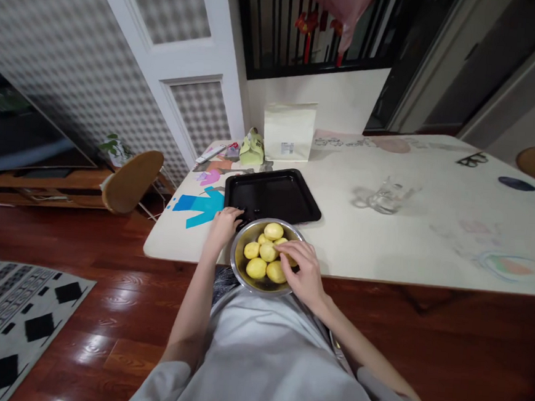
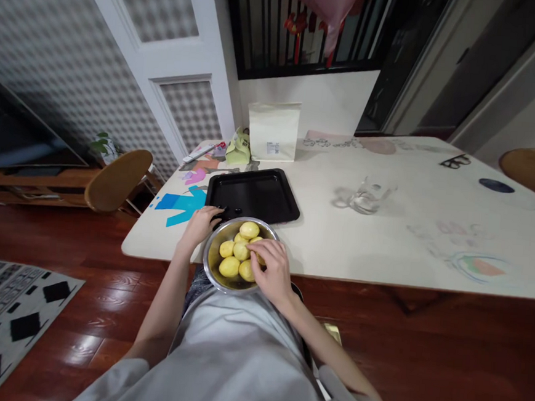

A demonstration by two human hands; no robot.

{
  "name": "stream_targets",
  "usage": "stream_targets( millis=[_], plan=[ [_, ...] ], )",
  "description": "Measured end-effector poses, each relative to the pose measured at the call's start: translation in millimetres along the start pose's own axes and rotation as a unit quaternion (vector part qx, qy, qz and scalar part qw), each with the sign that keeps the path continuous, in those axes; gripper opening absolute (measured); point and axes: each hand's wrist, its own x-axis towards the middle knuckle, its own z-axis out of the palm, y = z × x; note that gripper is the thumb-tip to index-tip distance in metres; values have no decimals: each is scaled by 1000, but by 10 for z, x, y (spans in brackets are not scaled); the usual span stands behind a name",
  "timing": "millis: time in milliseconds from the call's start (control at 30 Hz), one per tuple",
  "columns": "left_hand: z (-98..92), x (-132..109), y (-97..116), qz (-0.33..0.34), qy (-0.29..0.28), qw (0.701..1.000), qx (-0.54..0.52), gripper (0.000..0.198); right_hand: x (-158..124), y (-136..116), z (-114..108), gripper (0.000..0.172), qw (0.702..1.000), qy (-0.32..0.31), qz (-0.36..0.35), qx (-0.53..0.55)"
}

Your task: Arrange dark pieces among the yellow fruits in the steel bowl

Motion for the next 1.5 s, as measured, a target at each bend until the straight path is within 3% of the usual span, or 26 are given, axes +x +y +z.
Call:
stream_targets(
  millis=[167, 367, 633, 800, 933, 1067, 1167, 1333, 1500],
  plan=[
    [-38, 39, 1, 13, -20, 1000, -11, 31, 17, 13, -36, 21, 1000, 15, -13, -3],
    [24, 38, -22, 29, 8, 999, -37, 35, 75, 22, -133, 21, 999, 26, -17, -31],
    [-11, 50, -51, -4, -7, 1000, 8, 37, 101, 43, -186, 19, 997, 31, -40, -62],
    [-52, -23, -8, -6, 5, 1000, -4, 30, 243, 126, -200, 20, 999, -12, -35, -23],
    [-32, -52, 6, -24, 13, 1000, -1, 35, 647, 376, -172, 19, 995, -87, -39, -21],
    [-41, 61, -30, -29, -74, 996, 42, 53, 1153, 700, 34, 21, 970, -226, -65, -54],
    [-72, 262, -77, -9, -138, 989, 56, 67, 1403, 856, 257, 22, 953, -286, -80, -58],
    [-114, 630, -128, 28, -226, 969, 90, 82, 1454, 913, 478, 22, 949, -303, -90, -19],
    [-91, 841, -139, 70, -269, 956, 99, 84, 1373, 916, 392, 22, 953, -289, -88, 12]
  ],
)
